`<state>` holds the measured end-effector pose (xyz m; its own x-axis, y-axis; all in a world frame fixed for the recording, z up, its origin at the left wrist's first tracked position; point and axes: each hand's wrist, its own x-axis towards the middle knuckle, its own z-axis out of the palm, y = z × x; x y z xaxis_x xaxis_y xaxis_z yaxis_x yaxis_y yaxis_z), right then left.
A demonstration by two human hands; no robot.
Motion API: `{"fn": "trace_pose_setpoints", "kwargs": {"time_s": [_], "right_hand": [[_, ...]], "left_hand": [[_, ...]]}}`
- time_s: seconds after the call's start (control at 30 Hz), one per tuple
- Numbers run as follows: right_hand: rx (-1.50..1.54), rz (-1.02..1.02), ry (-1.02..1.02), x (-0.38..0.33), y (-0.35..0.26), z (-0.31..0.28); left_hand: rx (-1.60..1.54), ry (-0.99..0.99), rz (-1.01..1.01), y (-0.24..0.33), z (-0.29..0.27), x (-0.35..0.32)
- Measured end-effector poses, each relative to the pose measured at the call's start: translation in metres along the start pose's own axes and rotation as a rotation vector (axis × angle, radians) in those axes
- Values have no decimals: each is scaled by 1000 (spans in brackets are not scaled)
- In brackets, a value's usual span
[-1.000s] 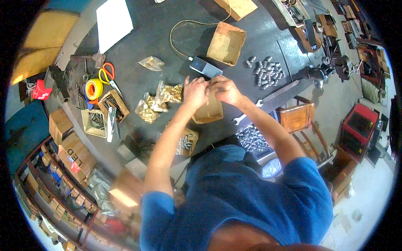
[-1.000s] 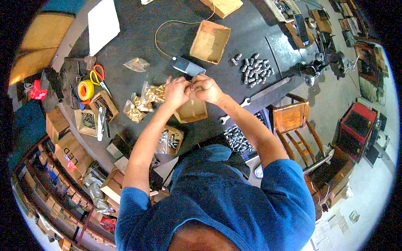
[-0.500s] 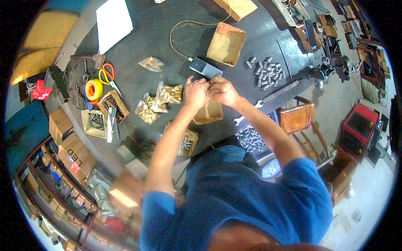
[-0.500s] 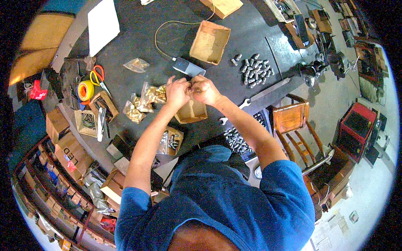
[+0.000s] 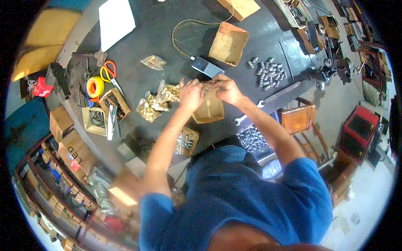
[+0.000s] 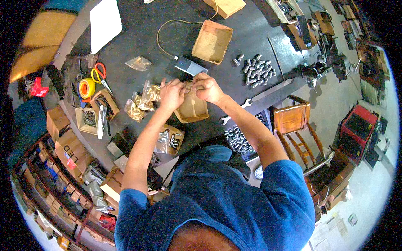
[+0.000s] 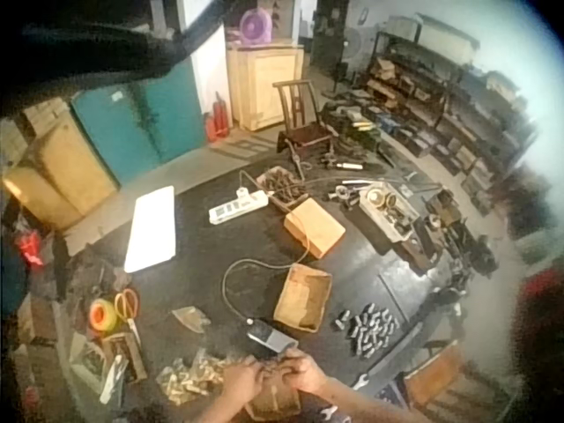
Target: The person sorts small metallic hardware components, including brass and silver pieces, from a cardboard box into clear plastic bags. They place the filled bags onto a nearby desk and return to the workbench to continue sorting.
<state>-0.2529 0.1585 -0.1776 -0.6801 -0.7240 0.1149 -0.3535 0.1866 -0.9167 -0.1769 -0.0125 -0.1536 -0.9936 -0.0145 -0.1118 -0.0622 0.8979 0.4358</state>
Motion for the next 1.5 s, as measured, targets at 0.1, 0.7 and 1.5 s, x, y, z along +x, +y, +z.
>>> {"fn": "trace_pose_setpoints", "kwargs": {"time_s": [0.1,0.7,1.5], "right_hand": [[-5,12,-13,0,1,0],[-42,-13,5,1,-1,0],[-186,-146,-136,8,-18,7]], "left_hand": [[-8,5,-8,2,1,0],[69,22,54,2,1,-4],[-34,175,10,-7,5,-22]]}}
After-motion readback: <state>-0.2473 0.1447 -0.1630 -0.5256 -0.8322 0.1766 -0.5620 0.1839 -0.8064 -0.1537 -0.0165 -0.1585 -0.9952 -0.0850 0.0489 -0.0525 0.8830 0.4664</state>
